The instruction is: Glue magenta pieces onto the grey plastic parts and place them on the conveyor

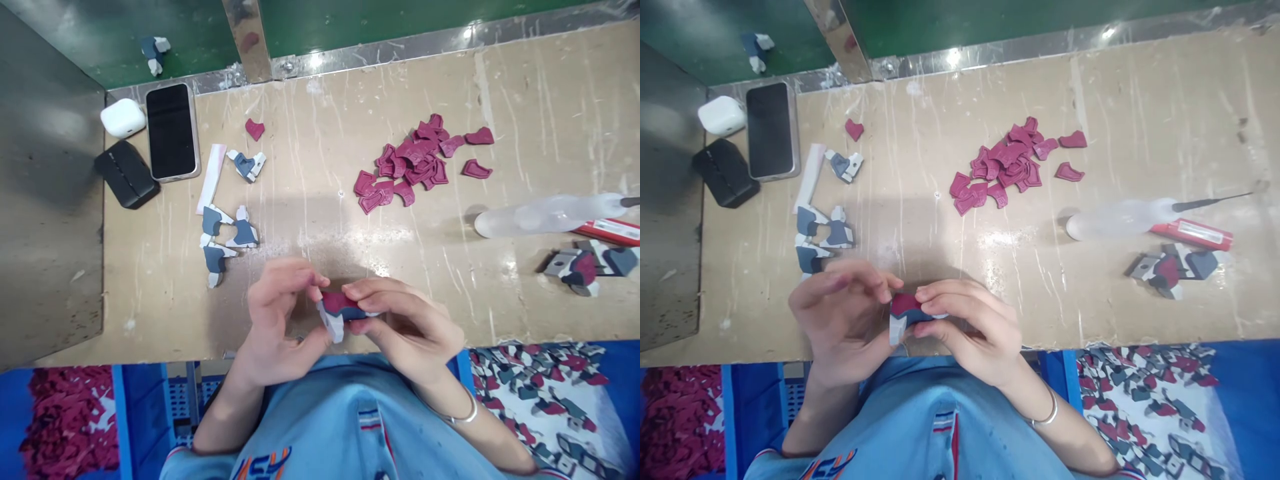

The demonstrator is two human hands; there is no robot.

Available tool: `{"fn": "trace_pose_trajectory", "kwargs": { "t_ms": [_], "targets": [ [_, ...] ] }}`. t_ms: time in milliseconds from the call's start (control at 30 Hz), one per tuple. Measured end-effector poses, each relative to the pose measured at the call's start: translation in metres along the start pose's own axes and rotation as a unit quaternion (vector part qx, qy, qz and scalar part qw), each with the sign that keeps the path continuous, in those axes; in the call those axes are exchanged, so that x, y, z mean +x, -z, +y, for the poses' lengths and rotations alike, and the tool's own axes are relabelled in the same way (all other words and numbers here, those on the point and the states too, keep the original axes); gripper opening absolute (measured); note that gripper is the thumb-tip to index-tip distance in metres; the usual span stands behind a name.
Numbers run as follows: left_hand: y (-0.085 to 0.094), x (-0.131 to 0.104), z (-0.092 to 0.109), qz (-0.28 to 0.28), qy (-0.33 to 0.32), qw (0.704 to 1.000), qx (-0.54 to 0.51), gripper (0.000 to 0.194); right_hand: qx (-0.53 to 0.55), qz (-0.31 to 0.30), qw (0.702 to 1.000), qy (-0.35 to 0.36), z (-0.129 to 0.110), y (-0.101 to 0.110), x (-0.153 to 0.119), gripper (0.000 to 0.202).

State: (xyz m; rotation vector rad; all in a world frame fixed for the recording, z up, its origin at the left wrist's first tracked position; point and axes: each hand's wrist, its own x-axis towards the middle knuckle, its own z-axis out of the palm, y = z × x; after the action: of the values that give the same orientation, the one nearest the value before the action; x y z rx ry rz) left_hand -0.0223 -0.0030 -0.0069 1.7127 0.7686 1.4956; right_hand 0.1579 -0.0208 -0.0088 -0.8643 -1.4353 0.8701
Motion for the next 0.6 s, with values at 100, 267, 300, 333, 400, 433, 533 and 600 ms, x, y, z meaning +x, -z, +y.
{"fn": "trace_pose_trajectory", "kwargs": {
  "t_ms": [100, 267, 300, 333, 400, 433, 533, 600],
  "targets": [
    [0.001, 0.000, -0.003, 0.018, -0.031, 0.999, 0.010, 0.091, 0.032, 0.012, 0.999, -0.021, -0.001, -0.001, -0.002, 0.032],
    [0.003, 0.000, 0.006, -0.029, 0.003, 0.999, 0.025, 0.093, 0.091, 0.029, 0.994, -0.057, -0.001, -0.004, -0.006, 0.043],
    [0.003, -0.001, 0.008, -0.028, 0.007, 0.999, 0.028, 0.090, 0.093, 0.036, 0.993, -0.064, -0.001, -0.004, -0.007, 0.045],
    [0.003, -0.002, 0.010, -0.019, 0.009, 0.999, 0.032, 0.087, 0.095, 0.044, 0.992, -0.069, -0.001, -0.005, -0.007, 0.047],
    [0.003, -0.006, 0.013, -0.003, 0.019, 0.999, 0.041, 0.078, 0.095, 0.061, 0.991, -0.075, -0.001, -0.005, -0.008, 0.052],
    [0.003, -0.007, 0.014, -0.002, 0.028, 0.999, 0.043, 0.073, 0.092, 0.063, 0.991, -0.074, -0.001, -0.005, -0.007, 0.052],
    [0.006, -0.007, 0.019, -0.034, 0.078, 0.995, 0.046, 0.056, 0.058, 0.036, 0.996, -0.051, -0.005, -0.002, 0.001, 0.036],
    [0.009, 0.000, 0.025, -0.091, 0.114, 0.988, 0.057, 0.048, 0.027, 0.014, 0.999, -0.026, -0.010, 0.001, 0.008, 0.023]
  ]
}}
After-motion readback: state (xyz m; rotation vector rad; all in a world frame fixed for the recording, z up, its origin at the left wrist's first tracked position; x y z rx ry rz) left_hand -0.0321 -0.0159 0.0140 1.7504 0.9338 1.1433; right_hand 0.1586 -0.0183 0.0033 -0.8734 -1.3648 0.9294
